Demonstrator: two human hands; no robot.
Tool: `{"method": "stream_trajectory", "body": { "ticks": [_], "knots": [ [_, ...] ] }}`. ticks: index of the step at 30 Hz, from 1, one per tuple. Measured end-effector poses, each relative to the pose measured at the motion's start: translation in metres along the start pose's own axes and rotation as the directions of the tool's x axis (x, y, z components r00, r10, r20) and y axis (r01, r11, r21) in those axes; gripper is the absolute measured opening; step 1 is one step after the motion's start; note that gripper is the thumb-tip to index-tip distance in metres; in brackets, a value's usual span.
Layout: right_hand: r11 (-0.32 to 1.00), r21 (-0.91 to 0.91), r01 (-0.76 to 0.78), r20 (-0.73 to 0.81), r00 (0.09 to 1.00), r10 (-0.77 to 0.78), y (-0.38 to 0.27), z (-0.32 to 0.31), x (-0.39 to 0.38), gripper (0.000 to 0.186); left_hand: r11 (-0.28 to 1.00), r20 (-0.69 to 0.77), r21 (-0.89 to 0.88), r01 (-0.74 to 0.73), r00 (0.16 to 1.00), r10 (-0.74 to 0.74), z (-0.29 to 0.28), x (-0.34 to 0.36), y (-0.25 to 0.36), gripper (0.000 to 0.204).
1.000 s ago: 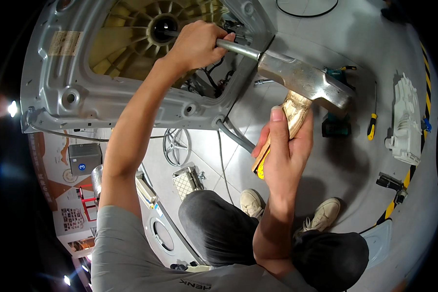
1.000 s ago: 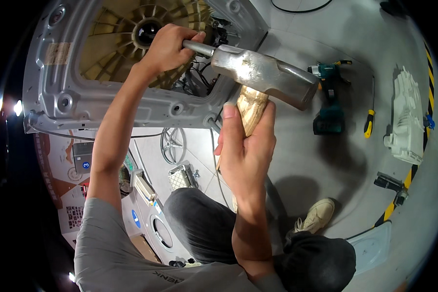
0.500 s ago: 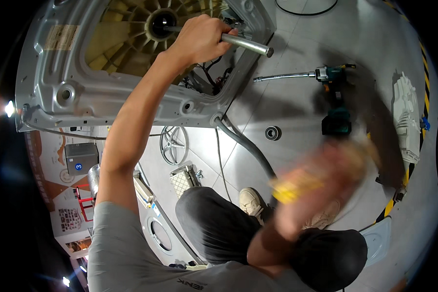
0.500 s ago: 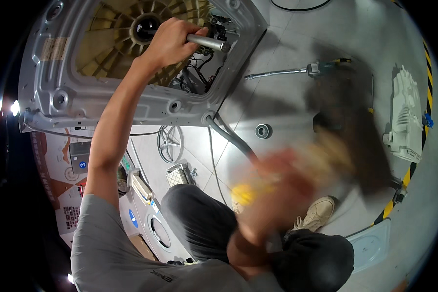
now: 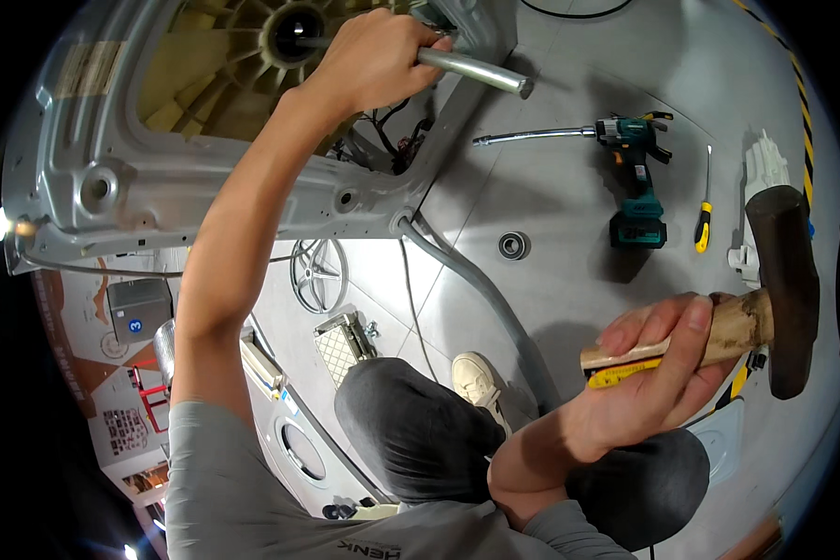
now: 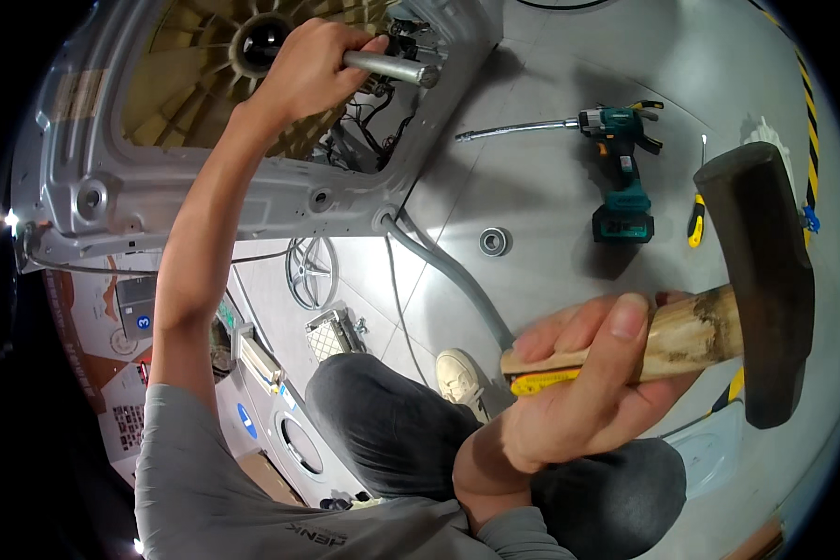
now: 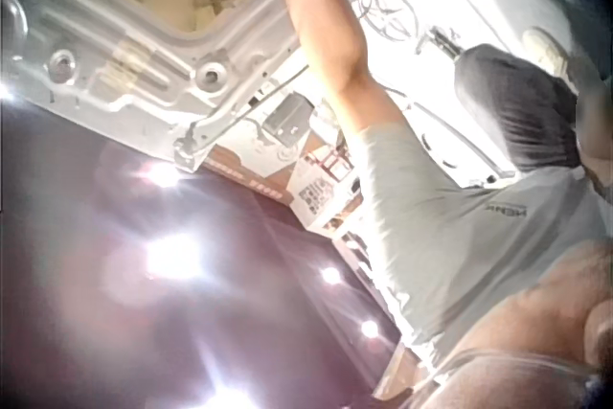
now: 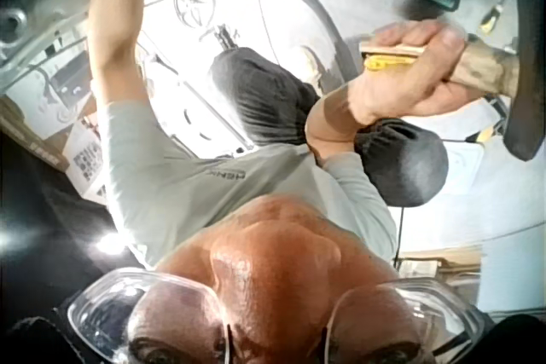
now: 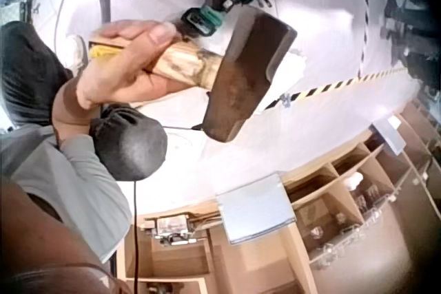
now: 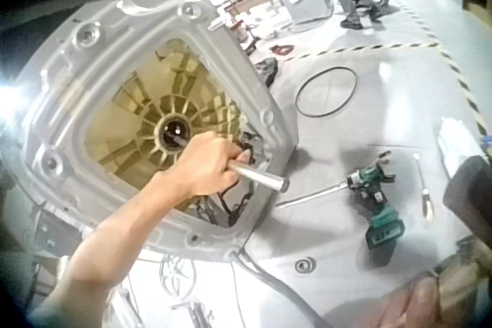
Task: The person uses a metal rod and a hammer to strike the center of a washing machine drum assembly, then picks up and shows a metal bearing to the camera.
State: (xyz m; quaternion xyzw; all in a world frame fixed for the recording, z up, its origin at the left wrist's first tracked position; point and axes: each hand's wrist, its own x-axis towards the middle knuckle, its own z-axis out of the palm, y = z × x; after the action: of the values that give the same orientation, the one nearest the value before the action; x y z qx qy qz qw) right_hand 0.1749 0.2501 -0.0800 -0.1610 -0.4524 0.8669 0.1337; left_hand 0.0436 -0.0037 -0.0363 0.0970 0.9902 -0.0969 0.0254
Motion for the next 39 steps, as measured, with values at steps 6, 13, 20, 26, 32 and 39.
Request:
{"method": "stream_trajectory", "body": {
  "ticks": [6,13,20,26,32,39],
  "knots": [
    [0.933,-0.234,-0.273,0.330,0.881,0.340,0.054,0.049,0.010,0.029,0.996,-0.161,0.034,-0.086,0.983,0.090,0.006,0.007,-0.027,0.022],
    [0.985,-0.163,0.060,-0.215,0.972,-0.095,-0.007,-0.012,0.027,0.018,0.989,-0.070,-0.142,-0.042,0.997,0.033,-0.007,0.006,-0.002,0.018],
    [0.959,-0.194,-0.206,-0.040,0.979,0.202,0.012,0.011,0.008,0.016,0.996,-0.104,-0.041,-0.083,0.991,0.079,0.010,0.003,-0.018,0.023],
    [0.993,-0.107,-0.046,-0.046,0.998,0.042,0.011,-0.010,0.032,0.016,0.997,-0.092,0.005,-0.082,0.992,0.082,0.008,0.001,-0.020,0.022],
    [0.991,0.000,-0.131,-0.191,0.973,0.128,-0.001,-0.010,0.012,0.016,0.991,-0.172,-0.071,-0.117,0.980,0.104,0.006,0.011,-0.009,0.020],
    [0.967,-0.129,-0.218,0.084,0.970,0.230,0.034,-0.008,0.016,0.021,0.990,-0.137,-0.080,-0.112,0.985,0.101,0.011,-0.003,-0.023,0.020]
  ]
}}
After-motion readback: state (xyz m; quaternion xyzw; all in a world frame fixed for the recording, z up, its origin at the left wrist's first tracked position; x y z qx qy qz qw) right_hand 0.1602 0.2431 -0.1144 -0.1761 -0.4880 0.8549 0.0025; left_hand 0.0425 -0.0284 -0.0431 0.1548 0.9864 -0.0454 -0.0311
